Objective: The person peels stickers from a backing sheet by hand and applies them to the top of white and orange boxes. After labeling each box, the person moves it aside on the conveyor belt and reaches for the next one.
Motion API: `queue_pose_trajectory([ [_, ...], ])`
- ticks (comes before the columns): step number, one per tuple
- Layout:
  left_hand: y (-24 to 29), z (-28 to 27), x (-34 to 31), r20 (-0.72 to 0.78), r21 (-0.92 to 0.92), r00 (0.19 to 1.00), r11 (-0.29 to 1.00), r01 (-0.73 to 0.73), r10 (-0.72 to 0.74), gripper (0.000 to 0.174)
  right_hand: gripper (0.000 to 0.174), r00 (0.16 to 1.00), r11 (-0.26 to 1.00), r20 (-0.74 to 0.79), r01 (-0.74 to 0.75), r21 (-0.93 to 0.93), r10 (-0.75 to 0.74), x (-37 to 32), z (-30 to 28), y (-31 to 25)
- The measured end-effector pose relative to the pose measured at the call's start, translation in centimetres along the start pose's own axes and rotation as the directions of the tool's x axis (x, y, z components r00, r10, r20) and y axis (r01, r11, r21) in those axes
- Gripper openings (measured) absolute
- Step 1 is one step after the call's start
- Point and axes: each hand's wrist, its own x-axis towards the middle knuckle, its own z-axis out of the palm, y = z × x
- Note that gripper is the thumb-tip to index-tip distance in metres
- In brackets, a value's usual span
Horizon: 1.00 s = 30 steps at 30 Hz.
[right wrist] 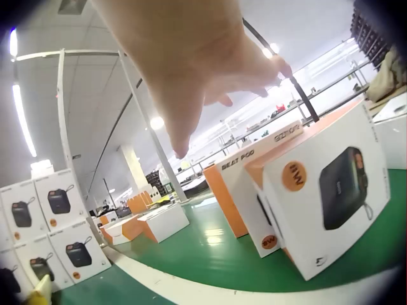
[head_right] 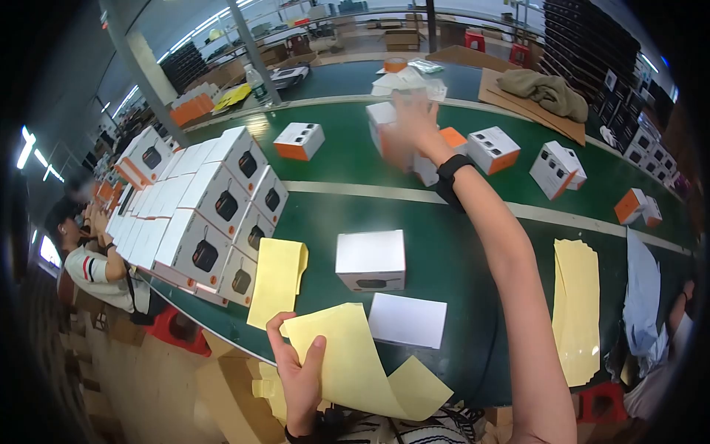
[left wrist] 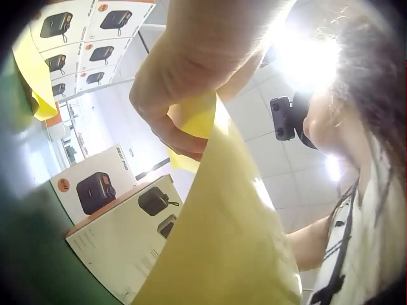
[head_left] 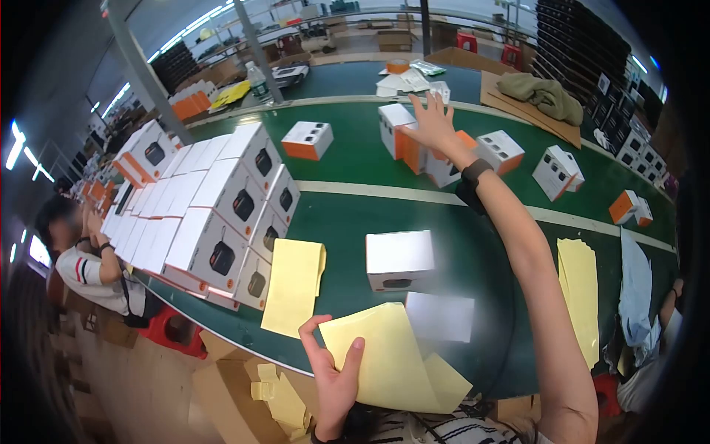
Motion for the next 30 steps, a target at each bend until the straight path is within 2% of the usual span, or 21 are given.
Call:
queue_pose_trajectory([
  [3,0.4,-0.5,-0.3,-0.076,0.155,0.997,0.988,0.017,-0.006,0.052,0.086,0.990,0.990,0.035,0.139,0.023,-0.140,1.8,1.0,-0.7],
  [5,-0.2,-0.9,0.0,-0.079,0.103,0.996,0.994,-0.036,0.045,0.051,0.078,0.995,0.999,0.089,0.048,0.002,-0.048,2.4,3.0,-0.9],
  [6,-0.2,-1.0,0.2,-0.074,0.050,0.993,0.994,-0.093,0.096,0.051,0.071,0.995,0.994,-0.028,0.096,-0.058,-0.098,1.8,3.0,-1.6],
  [7,0.1,-1.0,0.0,-0.086,0.053,0.993,0.995,-0.082,0.087,0.051,0.071,0.994,0.993,-0.015,0.103,-0.052,-0.104,1.2,3.1,-2.2],
  [9,1.0,-0.8,0.1,-0.062,-0.066,0.997,0.997,-0.048,0.043,0.047,0.061,0.952,0.961,-0.191,0.261,0.091,-0.240,0.0,2.2,-2.9],
  [10,1.0,-1.1,0.3,-0.084,0.078,0.993,0.994,-0.073,0.080,0.040,0.053,0.959,0.923,-0.142,0.274,0.271,-0.244,-1.5,-0.2,-3.9],
  [11,1.4,-1.1,0.4,-0.091,0.078,0.994,0.995,-0.058,0.065,0.040,0.053,0.961,0.922,-0.126,0.271,0.275,-0.245,-3.1,-2.5,-4.5],
  [13,2.0,-0.6,0.8,-0.057,0.261,0.984,0.954,-0.148,0.168,0.034,0.051,0.939,0.854,-0.047,0.329,0.404,-0.340,-5.5,-5.8,-4.8],
  [14,1.5,-1.0,1.1,-0.036,0.263,0.989,0.956,-0.128,0.143,0.034,0.049,0.914,0.886,-0.146,0.403,0.228,-0.378,-5.2,-5.3,-3.5],
  [15,1.3,-0.7,0.7,-0.021,0.258,0.991,0.958,-0.125,0.135,0.034,0.049,0.919,0.894,-0.141,0.391,0.219,-0.367,-4.5,-4.7,-2.0],
  [17,1.5,0.4,0.7,-0.021,0.027,0.987,0.987,-0.156,0.156,0.032,0.050,0.963,0.965,-0.115,0.252,0.079,-0.242,-1.8,-3.0,0.8],
  [18,1.6,0.3,0.1,0.011,0.012,0.988,0.988,-0.153,0.153,0.032,0.053,0.975,0.979,-0.107,0.199,0.048,-0.193,-0.2,-1.5,2.2],
  [19,1.4,0.3,-0.4,0.012,0.004,0.985,0.985,-0.171,0.170,0.032,0.060,0.998,0.997,0.003,0.058,0.050,-0.058,0.8,-1.1,2.5],
  [21,1.0,0.0,-1.1,-0.005,0.018,0.995,0.995,-0.098,0.098,0.034,0.066,0.996,0.995,0.020,-0.088,-0.057,0.089,2.1,1.4,3.0],
  [22,0.8,-0.4,-1.3,0.000,0.025,0.997,0.997,-0.073,0.073,0.034,0.069,0.988,0.991,0.076,-0.137,0.003,0.136,2.4,2.7,3.1],
  [23,-0.2,-1.0,-1.3,-0.011,0.139,0.987,0.977,-0.159,0.162,0.034,0.071,0.975,0.981,0.135,-0.184,0.061,0.175,2.3,2.2,2.4],
  [25,-0.6,-2.0,-1.8,-0.018,0.125,0.994,0.987,-0.101,0.104,0.034,0.066,0.984,0.985,0.101,-0.153,0.085,0.144,2.3,2.7,2.4],
  [27,-0.8,-2.0,-1.7,-0.040,0.104,0.998,0.994,-0.039,0.043,0.032,0.057,0.964,0.963,-0.029,0.266,0.043,-0.265,-0.1,1.0,1.9],
  [28,-0.6,-2.0,-1.4,-0.039,0.091,0.999,0.996,0.010,-0.007,0.031,0.054,0.943,0.949,-0.125,0.314,0.027,-0.308,-1.9,-0.8,0.9],
  [29,-0.5,-1.8,-1.0,-0.027,0.093,1.000,0.996,0.018,-0.015,0.031,0.054,0.948,0.953,-0.120,0.301,0.023,-0.296,-3.6,-2.9,0.3],
  [30,-0.3,-1.4,-1.0,-0.008,0.050,0.999,0.998,-0.033,0.034,0.032,0.052,0.941,0.928,-0.136,0.329,0.175,-0.309,-5.6,-5.0,-0.1],
])
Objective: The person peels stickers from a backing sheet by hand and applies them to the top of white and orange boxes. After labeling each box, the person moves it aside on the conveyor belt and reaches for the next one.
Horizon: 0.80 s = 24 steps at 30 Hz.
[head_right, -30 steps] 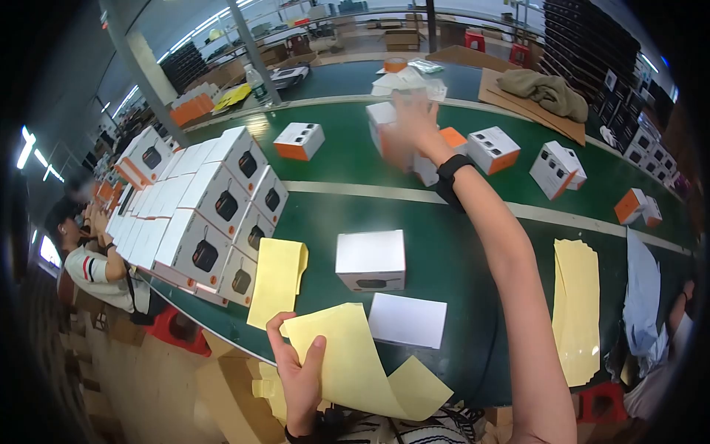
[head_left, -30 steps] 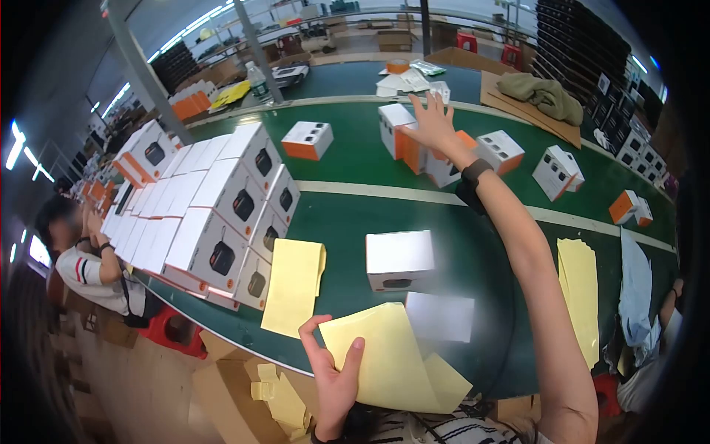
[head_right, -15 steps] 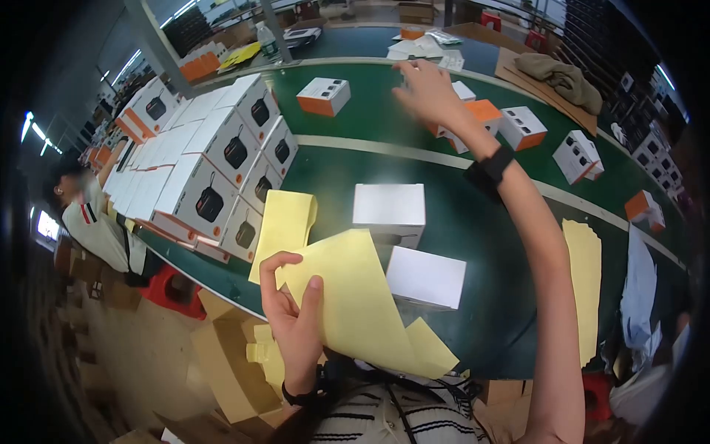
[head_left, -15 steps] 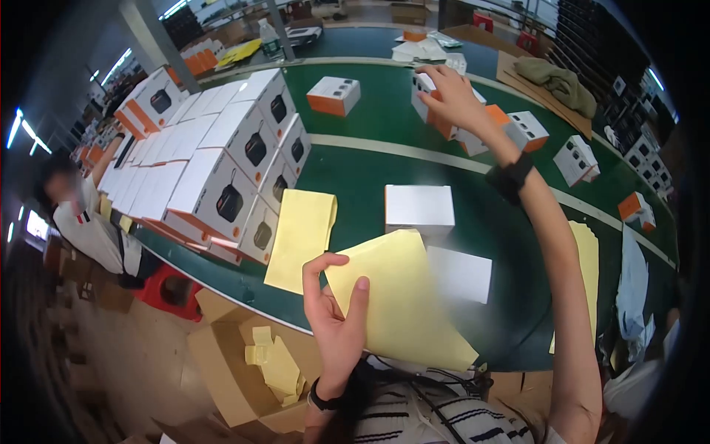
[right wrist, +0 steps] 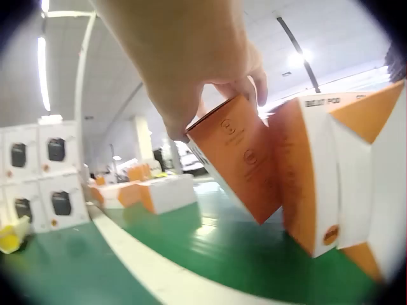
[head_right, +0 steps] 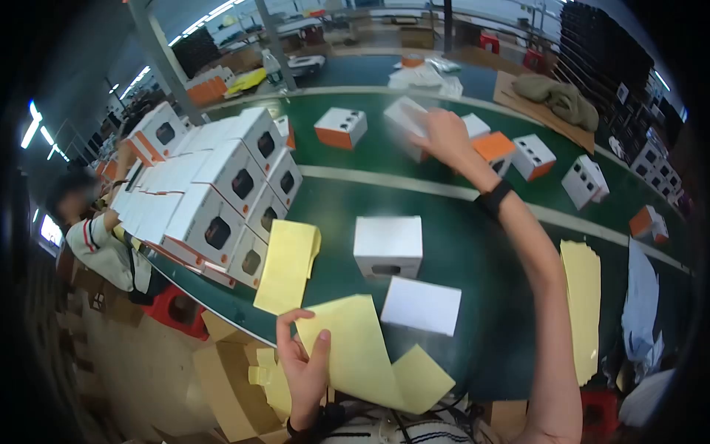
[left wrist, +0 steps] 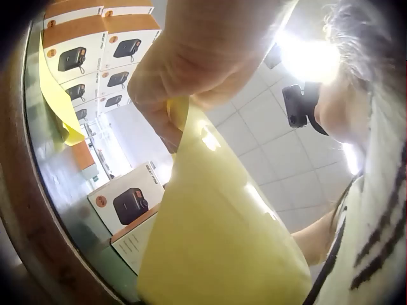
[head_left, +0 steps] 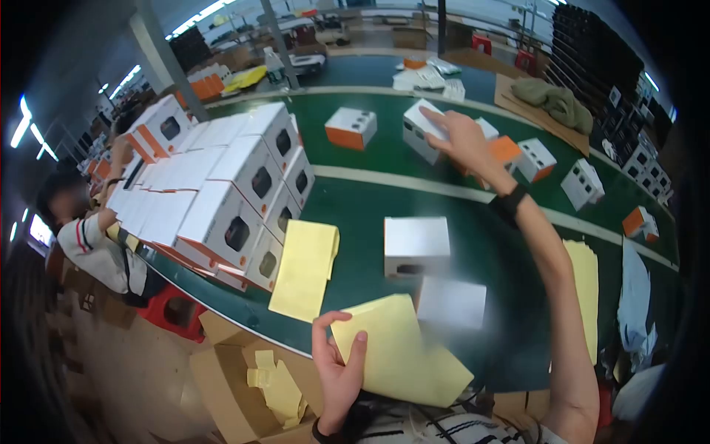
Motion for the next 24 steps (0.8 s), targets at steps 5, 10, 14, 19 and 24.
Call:
queue_pose_trajectory([
  [5,1.8,1.2,-1.3,0.134,-0.059,0.989,0.996,-0.060,0.067,0.037,0.050,0.988,0.938,0.152,-0.026,0.344,-0.028,-10.9,-10.8,-6.4],
  [10,2.8,3.4,-2.0,0.311,-0.098,0.933,0.982,-0.160,0.183,0.047,0.054,0.959,0.949,0.246,-0.203,0.240,0.143,-21.3,-15.2,-7.6],
  [14,2.5,5.0,-2.6,0.415,-0.129,0.883,0.975,-0.182,0.220,0.047,0.056,0.955,0.981,0.245,-0.185,0.061,0.165,-25.7,-15.9,-7.4],
  [19,2.1,6.6,-3.6,0.521,-0.151,0.834,0.981,-0.120,0.182,0.047,0.060,0.922,0.715,-0.110,-0.209,0.667,0.372,-28.2,-18.4,-14.7],
  [24,1.1,7.4,-4.7,0.631,-0.039,0.753,0.977,-0.209,0.186,0.058,0.044,0.932,0.978,-0.344,-0.046,0.203,0.115,-28.1,-20.7,-19.8],
])
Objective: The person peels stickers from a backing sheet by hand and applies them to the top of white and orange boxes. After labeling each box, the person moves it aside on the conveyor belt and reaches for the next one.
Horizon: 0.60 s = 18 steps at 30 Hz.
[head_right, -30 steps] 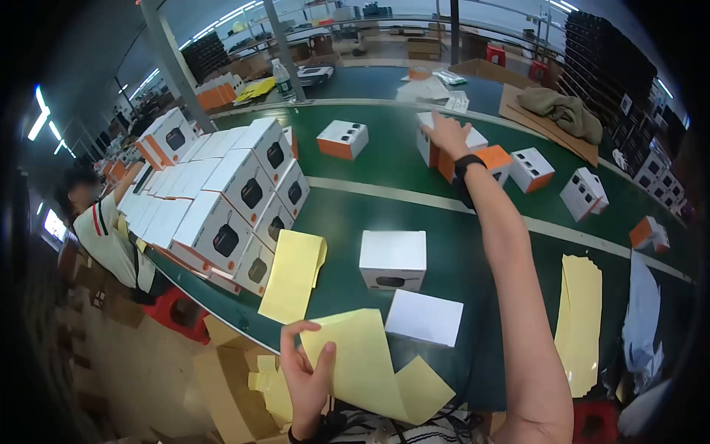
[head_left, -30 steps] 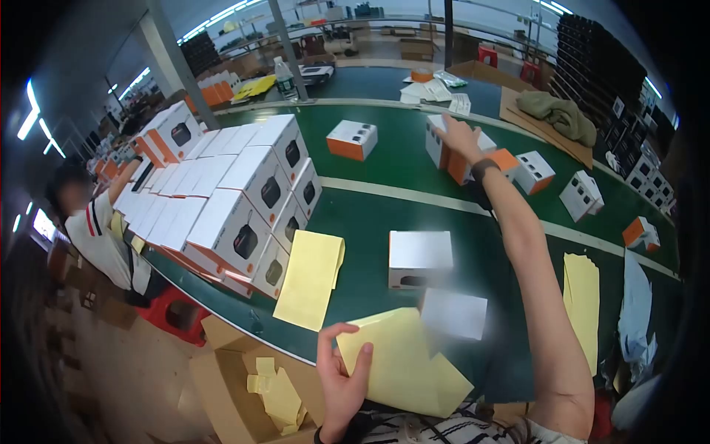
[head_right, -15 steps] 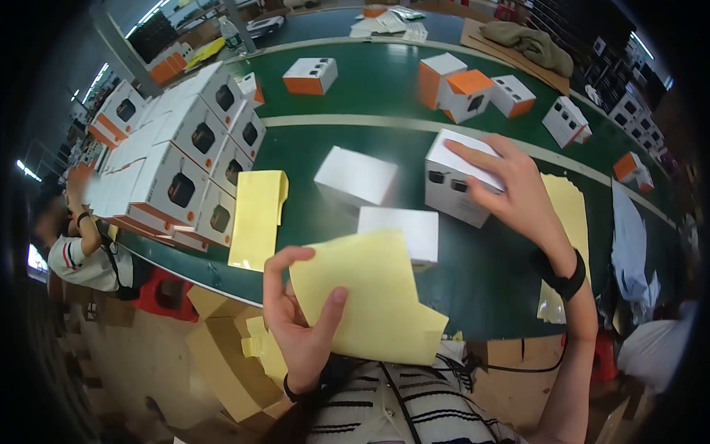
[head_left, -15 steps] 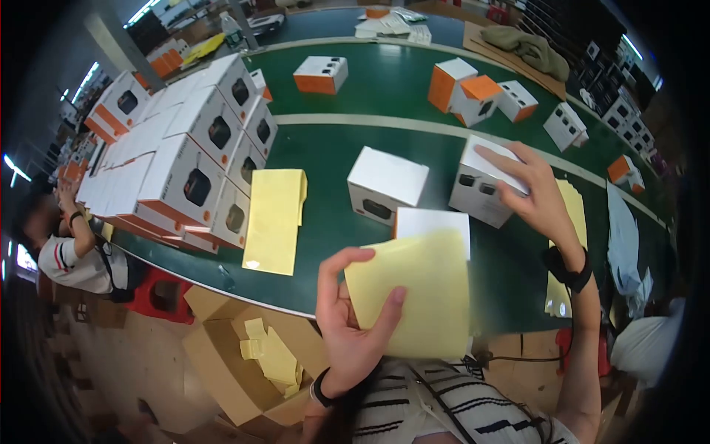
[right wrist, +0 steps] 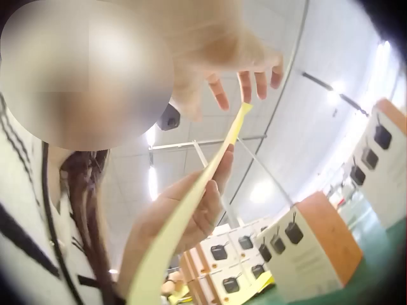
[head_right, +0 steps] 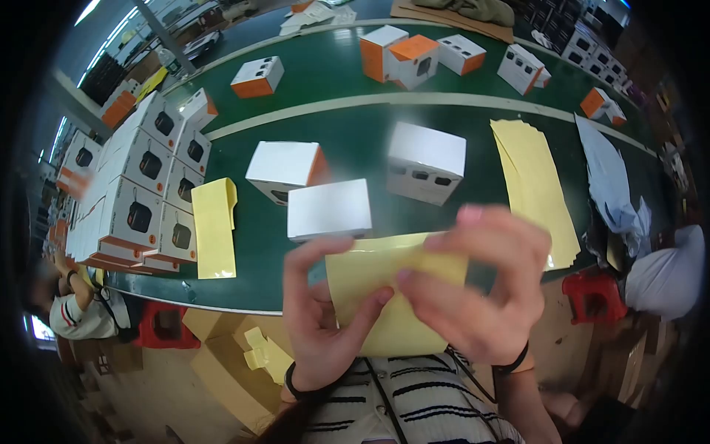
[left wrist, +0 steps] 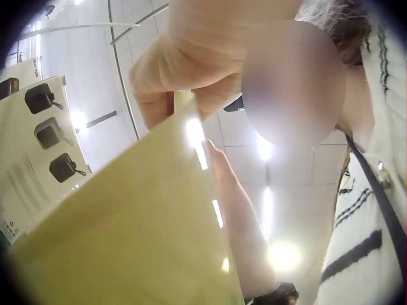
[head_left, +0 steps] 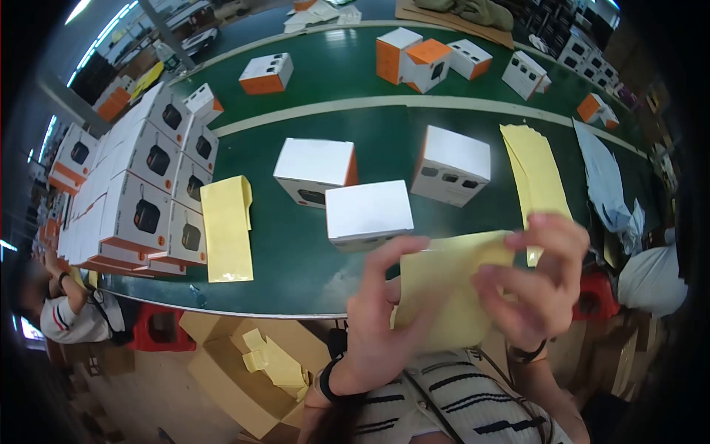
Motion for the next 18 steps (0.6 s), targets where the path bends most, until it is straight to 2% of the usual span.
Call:
queue_pose_trajectory([
  [1,0.1,0.3,-0.2,-0.023,0.020,1.000,1.000,-0.007,0.008,0.063,0.036,0.990,0.978,0.054,0.139,-0.153,-0.132,-0.2,-0.2,-0.8],
  [2,0.4,0.5,-0.2,-0.019,0.014,1.000,1.000,0.000,0.000,0.063,0.028,1.000,1.000,0.015,-0.007,0.025,0.007,-0.4,0.7,-1.3],
  [4,1.0,0.6,-0.3,-0.021,-0.031,0.999,0.999,-0.045,0.044,0.077,0.033,0.998,0.999,0.044,-0.041,0.025,0.040,-0.4,0.9,-1.5],
  [7,0.6,1.0,-0.3,-0.076,0.000,0.995,0.998,-0.064,0.063,0.085,0.042,0.996,0.997,0.072,-0.065,0.053,0.061,-0.3,1.4,-1.3],
  [8,0.2,1.3,-0.2,-0.077,0.000,0.995,0.998,-0.062,0.062,0.085,0.042,0.987,0.985,0.072,-0.150,0.090,0.144,-0.6,1.6,-1.4],
  [9,-0.4,1.7,0.1,-0.121,-0.074,0.973,0.976,-0.205,0.196,0.085,0.043,0.971,0.964,0.074,-0.235,0.127,0.227,-0.8,1.7,-1.5],
  [10,-0.7,1.8,0.2,-0.172,-0.139,0.932,0.928,-0.344,0.320,0.085,0.043,0.970,0.963,0.076,-0.239,0.126,0.230,-0.8,1.7,-1.5],
  [14,0.1,1.1,-0.7,-0.103,-0.213,0.968,0.946,-0.246,0.228,0.094,0.041,0.967,0.951,0.030,-0.256,0.174,0.254,-0.8,1.8,-1.2],
  [16,0.6,0.7,-1.1,-0.117,-0.137,0.968,0.962,-0.235,0.220,0.094,0.040,0.968,0.953,-0.008,-0.246,0.179,0.252,-0.8,1.9,-1.1],
  [18,1.0,0.5,-1.4,-0.130,-0.059,0.968,0.973,-0.223,0.214,0.095,0.037,0.987,0.983,-0.039,-0.151,0.102,0.155,-0.7,1.9,-1.1],
])
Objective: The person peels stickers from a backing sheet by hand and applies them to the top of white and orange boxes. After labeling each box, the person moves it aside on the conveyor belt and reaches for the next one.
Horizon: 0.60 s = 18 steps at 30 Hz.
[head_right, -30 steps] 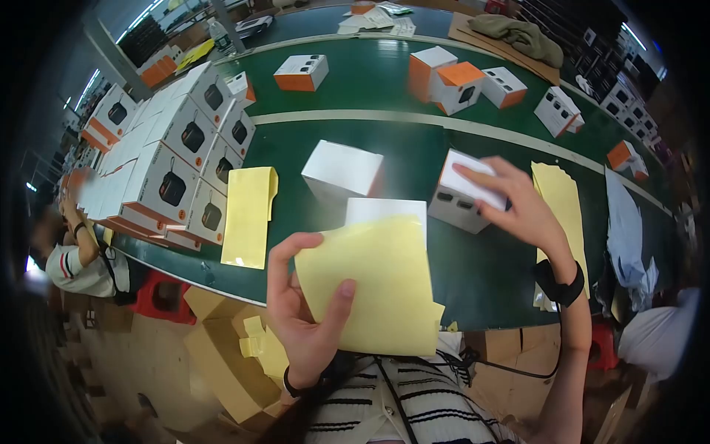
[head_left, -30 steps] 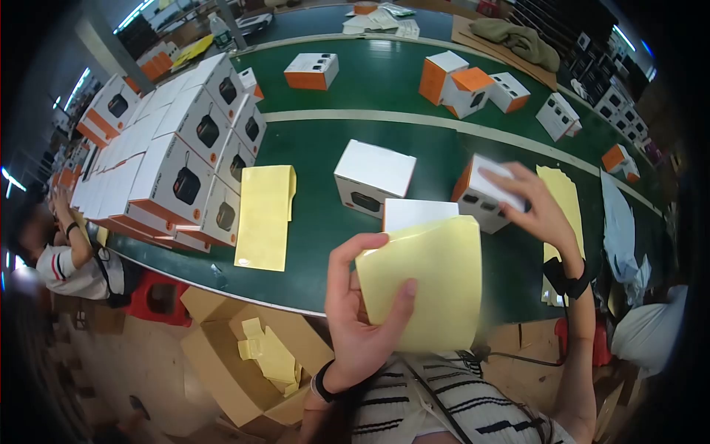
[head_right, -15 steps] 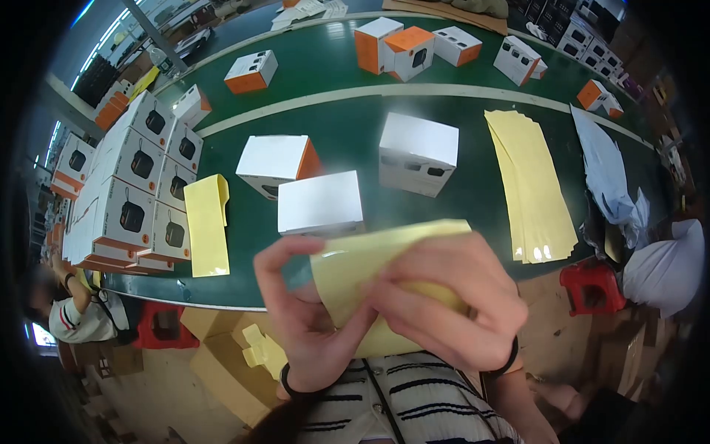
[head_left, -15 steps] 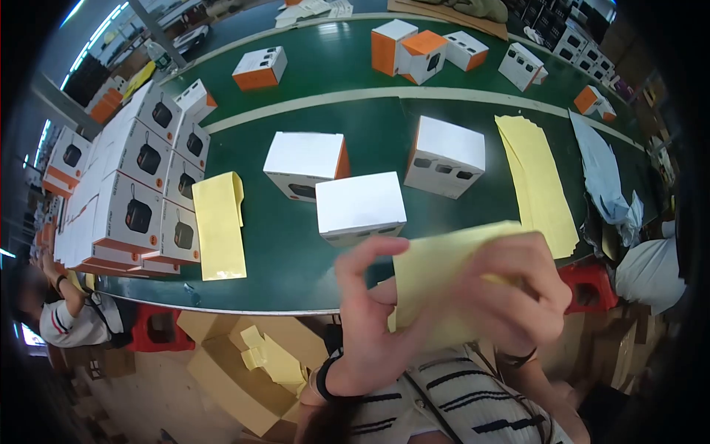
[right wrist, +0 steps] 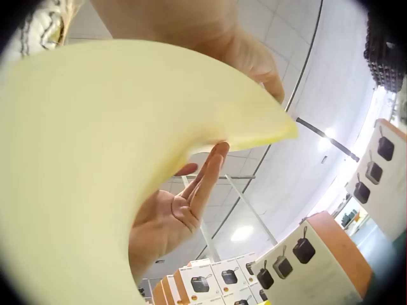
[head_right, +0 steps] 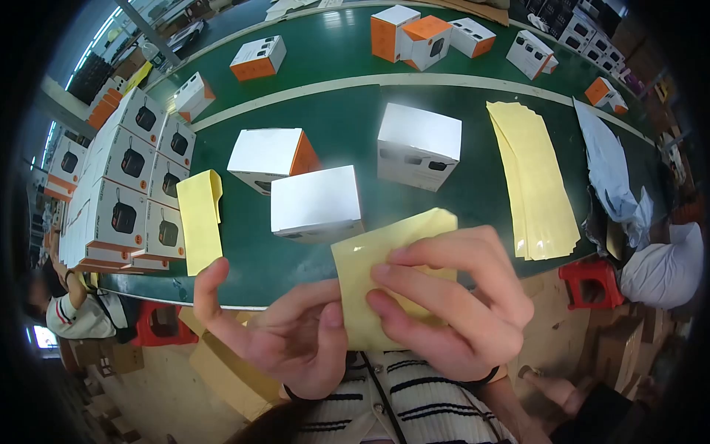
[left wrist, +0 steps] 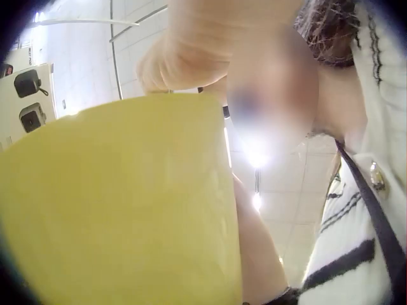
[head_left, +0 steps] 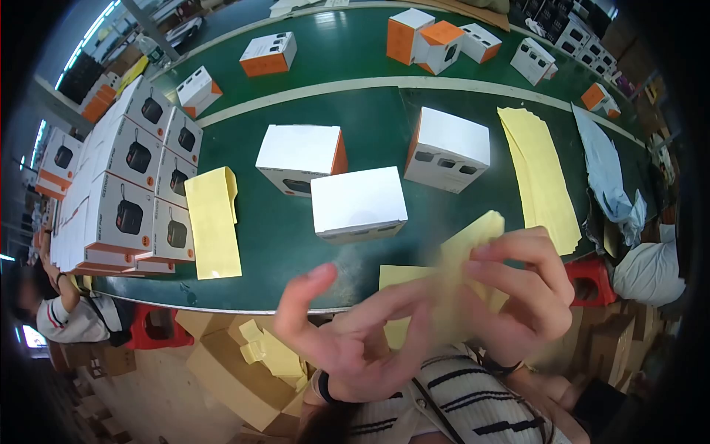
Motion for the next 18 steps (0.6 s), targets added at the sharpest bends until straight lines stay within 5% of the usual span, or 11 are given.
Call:
queue_pose_trajectory([
  [5,0.0,0.1,0.3,-0.023,0.158,1.000,0.987,0.004,-0.001,0.096,0.039,0.999,0.998,-0.051,0.001,0.064,0.002,-0.2,0.5,-0.5],
  [8,-1.4,0.8,1.1,-0.193,0.042,0.974,0.992,-0.116,0.122,0.096,0.039,1.000,0.999,-0.029,0.002,0.044,-0.001,0.2,0.7,-0.6],
  [11,-2.0,1.2,1.1,-0.189,0.243,0.947,0.947,-0.212,0.260,0.095,0.039,1.000,1.000,0.010,-0.018,0.008,0.018,0.4,0.6,-0.5],
  [13,-2.0,3.2,1.2,-0.417,0.249,0.853,0.942,-0.223,0.312,0.073,0.038,0.999,1.000,0.027,-0.024,0.003,0.024,0.4,0.6,-0.5],
  [14,-1.6,3.1,1.3,-0.417,0.249,0.855,0.944,-0.218,0.308,0.073,0.037,0.999,0.999,0.025,-0.044,-0.018,0.044,0.6,0.7,-0.7],
  [18,0.7,1.1,1.7,-0.085,0.329,0.996,0.943,0.047,-0.020,0.028,0.032,0.995,0.996,0.030,-0.090,-0.007,0.091,0.5,1.1,0.1],
])
